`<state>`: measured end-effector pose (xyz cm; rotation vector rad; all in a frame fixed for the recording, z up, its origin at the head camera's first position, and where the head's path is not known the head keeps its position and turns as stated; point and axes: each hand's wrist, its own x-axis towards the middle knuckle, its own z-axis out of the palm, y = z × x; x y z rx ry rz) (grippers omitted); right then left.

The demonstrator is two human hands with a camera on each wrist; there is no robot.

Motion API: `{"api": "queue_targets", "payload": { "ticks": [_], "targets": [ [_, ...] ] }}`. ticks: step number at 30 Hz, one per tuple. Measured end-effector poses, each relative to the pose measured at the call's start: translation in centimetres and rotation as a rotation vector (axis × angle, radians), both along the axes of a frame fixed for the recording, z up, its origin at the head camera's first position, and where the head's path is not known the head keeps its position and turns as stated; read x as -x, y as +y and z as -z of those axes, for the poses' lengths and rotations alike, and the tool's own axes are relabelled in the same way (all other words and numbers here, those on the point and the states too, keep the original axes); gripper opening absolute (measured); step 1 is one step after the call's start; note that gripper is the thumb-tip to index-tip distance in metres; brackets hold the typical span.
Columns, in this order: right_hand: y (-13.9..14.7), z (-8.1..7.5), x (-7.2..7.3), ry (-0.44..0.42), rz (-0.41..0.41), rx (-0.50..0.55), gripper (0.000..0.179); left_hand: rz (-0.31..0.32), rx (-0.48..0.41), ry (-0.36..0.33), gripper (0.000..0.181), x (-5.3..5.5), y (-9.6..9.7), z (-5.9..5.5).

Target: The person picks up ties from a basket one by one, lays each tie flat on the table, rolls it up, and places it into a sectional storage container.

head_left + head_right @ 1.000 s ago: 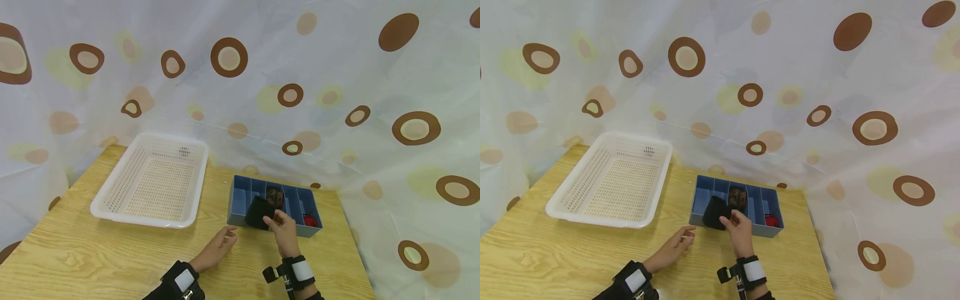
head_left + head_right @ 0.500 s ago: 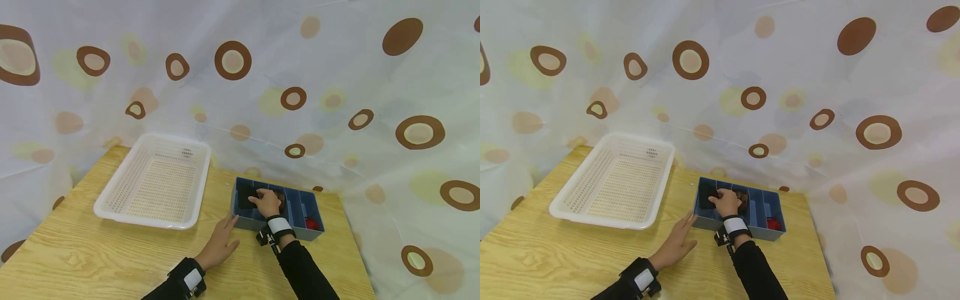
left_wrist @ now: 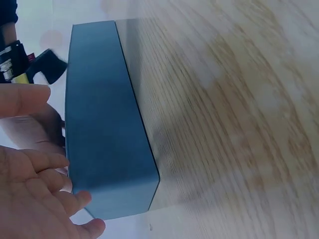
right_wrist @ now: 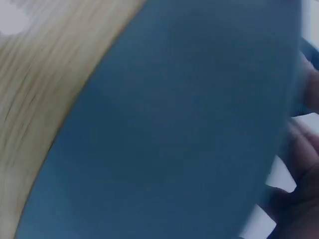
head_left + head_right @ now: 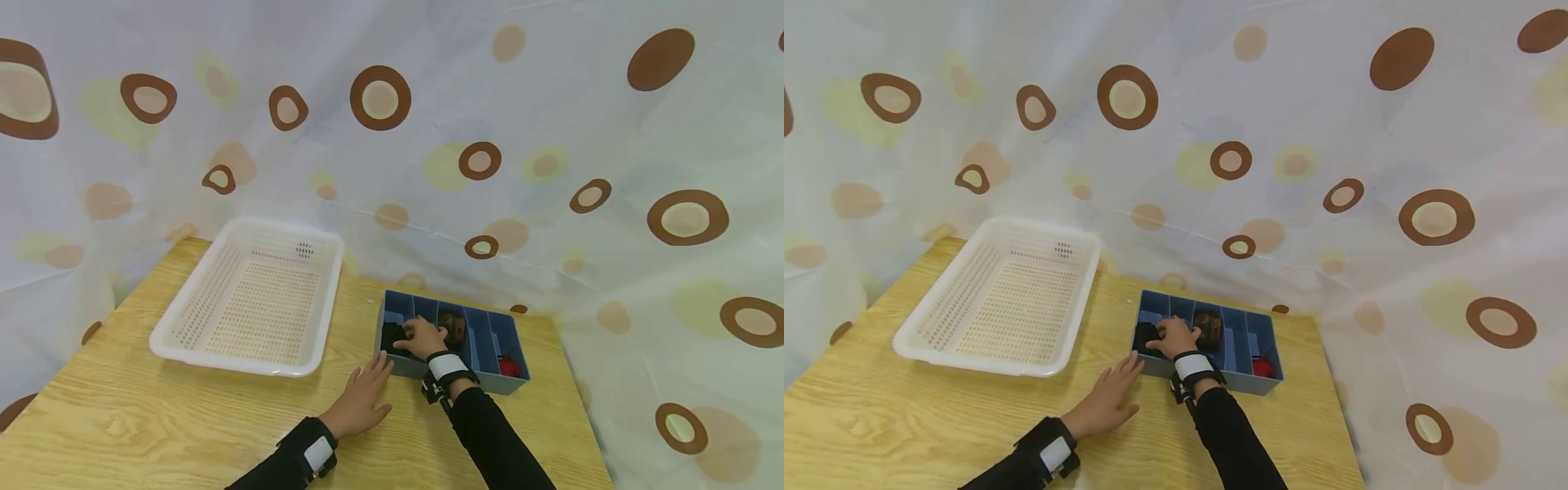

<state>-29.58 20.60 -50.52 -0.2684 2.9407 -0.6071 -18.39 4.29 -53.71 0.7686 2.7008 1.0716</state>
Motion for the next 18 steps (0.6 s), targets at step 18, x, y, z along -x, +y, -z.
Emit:
{"api": "queue_targets", "payload": {
  "ticks": [18],
  "targets": [
    [-1.4,-0.5,1.5,0.099,-0.127,-0.275,0.029,-0.066,0.112,0.054,0.066,0.2,0.0,-1.2]
  ]
}}
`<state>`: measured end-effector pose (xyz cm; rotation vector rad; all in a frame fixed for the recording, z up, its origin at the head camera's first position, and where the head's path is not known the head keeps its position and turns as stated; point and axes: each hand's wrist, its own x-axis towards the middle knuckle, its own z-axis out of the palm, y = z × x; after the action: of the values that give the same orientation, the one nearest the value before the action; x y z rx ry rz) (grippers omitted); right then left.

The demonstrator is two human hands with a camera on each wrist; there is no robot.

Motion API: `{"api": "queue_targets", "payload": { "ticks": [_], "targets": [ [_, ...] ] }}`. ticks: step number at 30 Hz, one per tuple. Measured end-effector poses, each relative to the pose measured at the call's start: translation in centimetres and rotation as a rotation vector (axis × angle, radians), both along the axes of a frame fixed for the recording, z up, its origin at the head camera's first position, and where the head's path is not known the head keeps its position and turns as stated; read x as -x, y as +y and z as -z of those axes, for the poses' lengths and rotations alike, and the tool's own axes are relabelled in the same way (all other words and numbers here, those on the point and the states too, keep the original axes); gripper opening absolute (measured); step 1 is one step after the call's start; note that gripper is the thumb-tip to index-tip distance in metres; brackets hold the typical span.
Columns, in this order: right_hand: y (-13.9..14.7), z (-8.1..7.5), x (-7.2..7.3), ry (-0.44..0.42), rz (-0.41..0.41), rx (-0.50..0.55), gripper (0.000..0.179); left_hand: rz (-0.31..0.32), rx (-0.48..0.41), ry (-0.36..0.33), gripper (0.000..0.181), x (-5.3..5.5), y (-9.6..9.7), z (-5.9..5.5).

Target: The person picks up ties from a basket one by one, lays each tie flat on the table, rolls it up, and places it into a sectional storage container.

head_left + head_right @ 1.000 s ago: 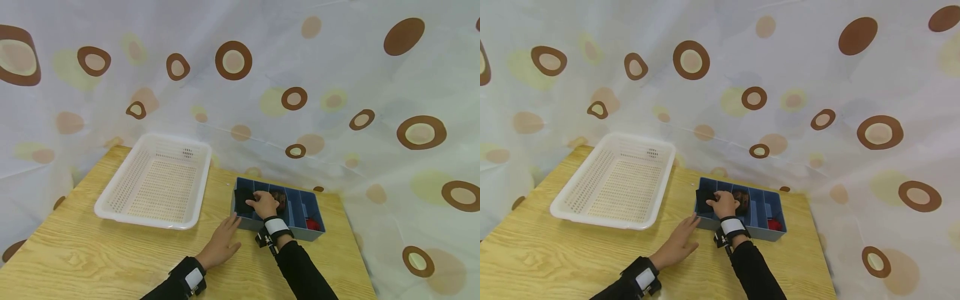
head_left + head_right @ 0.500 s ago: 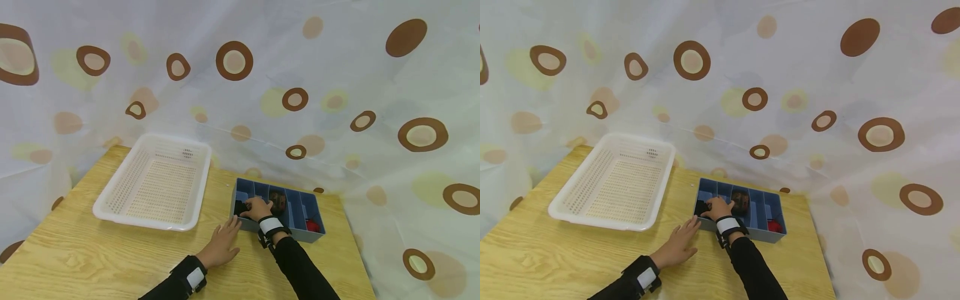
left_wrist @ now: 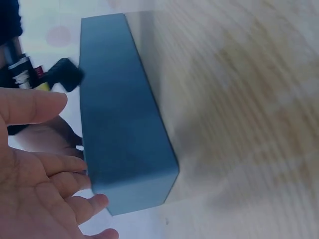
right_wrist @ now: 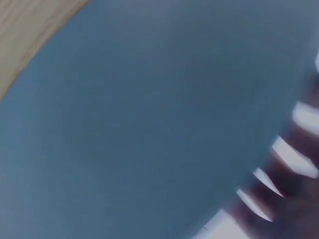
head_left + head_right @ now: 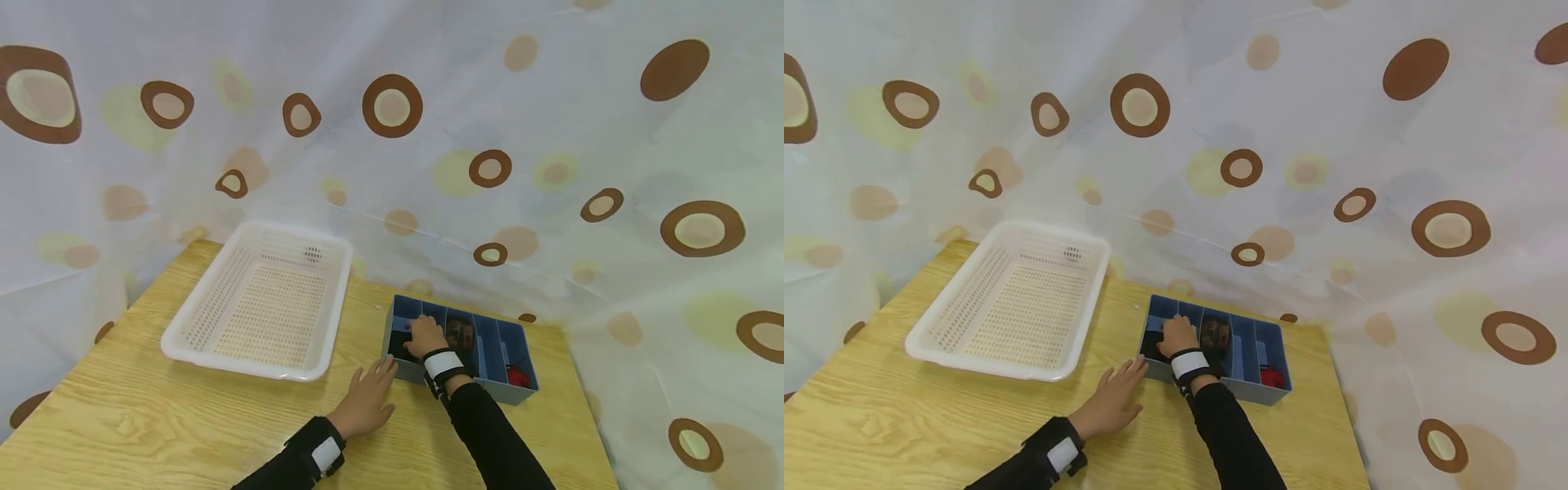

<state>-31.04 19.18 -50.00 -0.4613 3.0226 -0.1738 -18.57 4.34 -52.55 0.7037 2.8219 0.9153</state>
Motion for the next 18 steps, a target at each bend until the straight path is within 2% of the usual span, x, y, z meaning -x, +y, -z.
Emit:
{"api": "queue_targets", "payload": {
  "ticks": [2,4,10,12,15,16,18],
  "targets": [
    [0.1,0.8,0.0,0.135,-0.012,-0.011,0.023,-0.003,0.000,-0.002,0.066,0.0,0.0,0.0],
    [0.1,1.5,0.0,0.228,-0.010,-0.018,0.022,-0.006,-0.001,-0.003,0.066,-0.1,0.0,0.0],
    [0.1,2.7,0.0,0.315,-0.051,-0.074,0.023,-0.012,0.002,-0.014,0.068,0.0,-0.1,0.3],
    [0.2,2.6,-0.3,0.299,-0.053,-0.060,0.019,0.004,0.002,-0.027,0.067,0.0,-0.2,0.2],
    [0.8,2.1,-1.2,0.253,-0.019,0.060,0.007,0.040,0.026,-0.043,0.065,-0.1,-0.7,-0.1],
    [1.2,1.8,-1.7,0.240,0.002,0.124,0.003,0.050,0.036,-0.038,0.063,-0.1,-0.9,-0.5],
    [2.2,1.2,-3.0,0.235,0.053,0.284,0.007,0.051,0.054,0.002,0.059,-0.3,-1.6,-1.3]
  ]
}}
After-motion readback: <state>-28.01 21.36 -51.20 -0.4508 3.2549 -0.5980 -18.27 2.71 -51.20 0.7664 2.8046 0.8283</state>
